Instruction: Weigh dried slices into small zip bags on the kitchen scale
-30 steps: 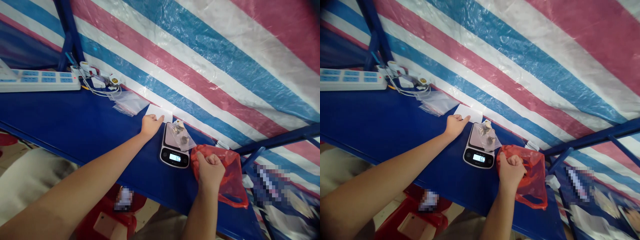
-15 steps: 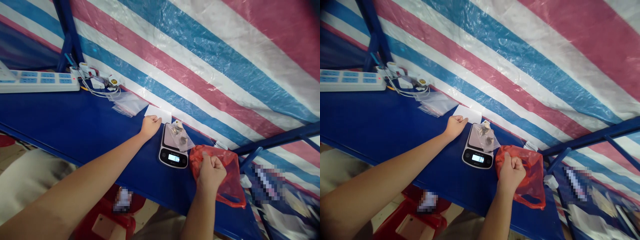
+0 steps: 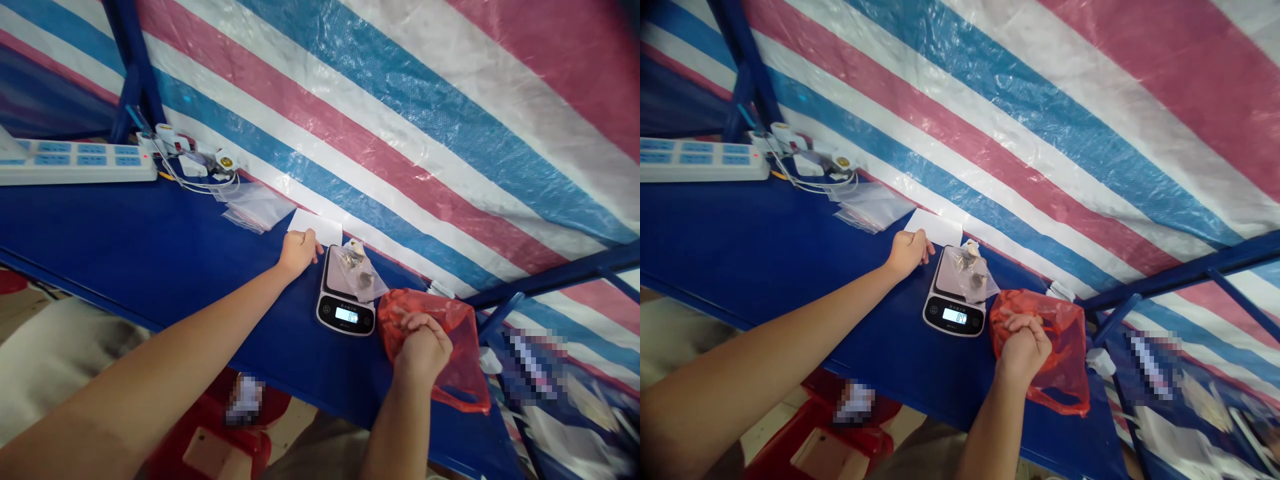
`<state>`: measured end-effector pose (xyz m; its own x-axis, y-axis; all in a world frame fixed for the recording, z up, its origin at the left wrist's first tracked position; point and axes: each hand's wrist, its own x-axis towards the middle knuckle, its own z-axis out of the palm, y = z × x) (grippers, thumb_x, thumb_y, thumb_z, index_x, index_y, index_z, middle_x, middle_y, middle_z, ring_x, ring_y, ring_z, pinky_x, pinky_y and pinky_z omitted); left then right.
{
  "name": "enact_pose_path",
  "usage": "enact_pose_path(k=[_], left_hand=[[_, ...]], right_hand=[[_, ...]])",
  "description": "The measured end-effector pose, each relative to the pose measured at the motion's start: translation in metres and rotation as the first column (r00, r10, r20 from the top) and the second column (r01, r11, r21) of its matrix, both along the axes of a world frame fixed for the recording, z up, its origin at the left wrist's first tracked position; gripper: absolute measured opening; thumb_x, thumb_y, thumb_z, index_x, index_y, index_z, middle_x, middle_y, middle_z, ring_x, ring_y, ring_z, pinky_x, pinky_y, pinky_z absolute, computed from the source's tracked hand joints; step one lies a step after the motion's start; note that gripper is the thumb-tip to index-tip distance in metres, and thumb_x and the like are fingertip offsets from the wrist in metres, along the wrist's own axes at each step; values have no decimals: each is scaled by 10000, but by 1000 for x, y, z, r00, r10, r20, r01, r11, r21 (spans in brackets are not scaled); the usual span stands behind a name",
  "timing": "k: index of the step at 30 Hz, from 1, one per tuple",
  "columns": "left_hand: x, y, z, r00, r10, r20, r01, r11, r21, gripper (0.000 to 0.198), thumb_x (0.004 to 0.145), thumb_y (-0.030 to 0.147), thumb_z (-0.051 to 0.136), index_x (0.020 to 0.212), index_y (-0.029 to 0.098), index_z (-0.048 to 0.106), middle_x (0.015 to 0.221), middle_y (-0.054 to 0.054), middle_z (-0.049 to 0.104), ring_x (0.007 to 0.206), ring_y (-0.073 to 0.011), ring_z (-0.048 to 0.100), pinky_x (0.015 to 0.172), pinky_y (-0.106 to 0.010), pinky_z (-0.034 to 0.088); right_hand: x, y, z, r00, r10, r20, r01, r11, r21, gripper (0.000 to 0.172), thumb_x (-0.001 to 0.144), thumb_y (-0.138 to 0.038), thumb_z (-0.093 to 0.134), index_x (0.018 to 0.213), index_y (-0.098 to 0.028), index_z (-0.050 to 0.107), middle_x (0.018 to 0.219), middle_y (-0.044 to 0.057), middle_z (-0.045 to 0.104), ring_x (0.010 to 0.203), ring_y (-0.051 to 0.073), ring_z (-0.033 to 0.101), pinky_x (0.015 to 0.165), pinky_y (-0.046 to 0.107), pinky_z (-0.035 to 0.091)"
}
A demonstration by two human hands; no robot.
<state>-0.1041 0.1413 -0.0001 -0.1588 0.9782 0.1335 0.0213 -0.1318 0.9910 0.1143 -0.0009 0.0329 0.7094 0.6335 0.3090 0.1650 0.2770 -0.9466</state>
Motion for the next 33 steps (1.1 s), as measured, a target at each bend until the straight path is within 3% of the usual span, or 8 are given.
enact_pose_path(k=[6, 8, 11, 14, 17, 20, 27, 33], left_hand=[[-3, -3, 5, 997, -22, -71, 23, 1000, 14, 554, 896, 267, 400, 349, 210, 462, 332, -14, 398, 390, -129, 439, 515, -282, 384], [-4, -3, 6, 996, -34, -84, 36, 999, 22, 560, 903, 269, 391, 347, 219, 429, 332, -11, 379, 393, -131, 427, 517, -290, 377], [-4, -6, 8, 995, -2, -98, 6, 999, 41, 588, 957, 337, 360, 388, 221, 448, 370, -16, 416, 442, -146, 469, 577, -305, 421], [-1, -16, 13, 972, -6, -233, 71, 960, 269, 491, 991, 384, 383, 601, 198, 616, 664, -55, 664, 713, -186, 630, 790, -334, 496], [9, -31, 18, 862, -92, -498, 377, 773, 510, 310, 1002, 325, 416, 1041, 218, 705, 1188, -78, 721, 1175, -228, 621, 1058, -408, 443], [20, -39, 18, 715, -141, -685, 581, 664, 470, 365, 996, 272, 445, 1322, 258, 608, 1487, -71, 571, 1448, -249, 437, 1218, -512, 270], [27, -36, 13, 603, -178, -778, 670, 642, 373, 421, 988, 253, 423, 1378, 288, 578, 1527, -47, 523, 1454, -243, 427, 1274, -544, 112], [24, -38, 14, 580, -194, -791, 673, 661, 332, 416, 1003, 284, 411, 1379, 272, 587, 1560, -58, 487, 1468, -268, 400, 1261, -572, 131]], right_hand=[[-1, 3, 0, 981, 121, -153, -144, 979, -146, 41, 455, -198, 481, 459, -231, 458, 409, -66, 355, 368, 81, 275, 397, 218, 181], [0, 4, -1, 985, 151, -85, -166, 964, -208, 31, 495, -220, 477, 478, -238, 460, 414, -62, 360, 381, 95, 297, 411, 231, 187], [2, 3, -2, 959, 166, 230, -77, 932, -354, 127, 638, -242, 498, 588, -233, 614, 514, -10, 552, 505, 168, 512, 520, 306, 399], [1, 3, -2, 821, 242, 517, -24, 919, -392, 288, 788, -261, 490, 839, -220, 770, 880, 64, 766, 889, 259, 694, 879, 430, 507], [-1, 3, -4, 718, 328, 614, -122, 928, -353, 376, 858, -231, 450, 1022, -202, 788, 1147, 91, 762, 1139, 267, 671, 1047, 439, 462], [-4, 4, -8, 596, 374, 711, -140, 920, -366, 466, 899, -178, 411, 1218, -192, 750, 1269, 110, 714, 1220, 264, 623, 1064, 436, 454], [-20, 13, -12, 269, 412, 870, 37, 899, -437, 606, 862, -13, 372, 1357, -197, 669, 1296, 132, 661, 1114, 286, 560, 960, 444, 448], [-21, -5, -6, 390, 295, 872, 86, 931, -354, 480, 900, -68, 367, 1244, -108, 699, 1214, 159, 716, 1093, 289, 611, 978, 445, 462]])
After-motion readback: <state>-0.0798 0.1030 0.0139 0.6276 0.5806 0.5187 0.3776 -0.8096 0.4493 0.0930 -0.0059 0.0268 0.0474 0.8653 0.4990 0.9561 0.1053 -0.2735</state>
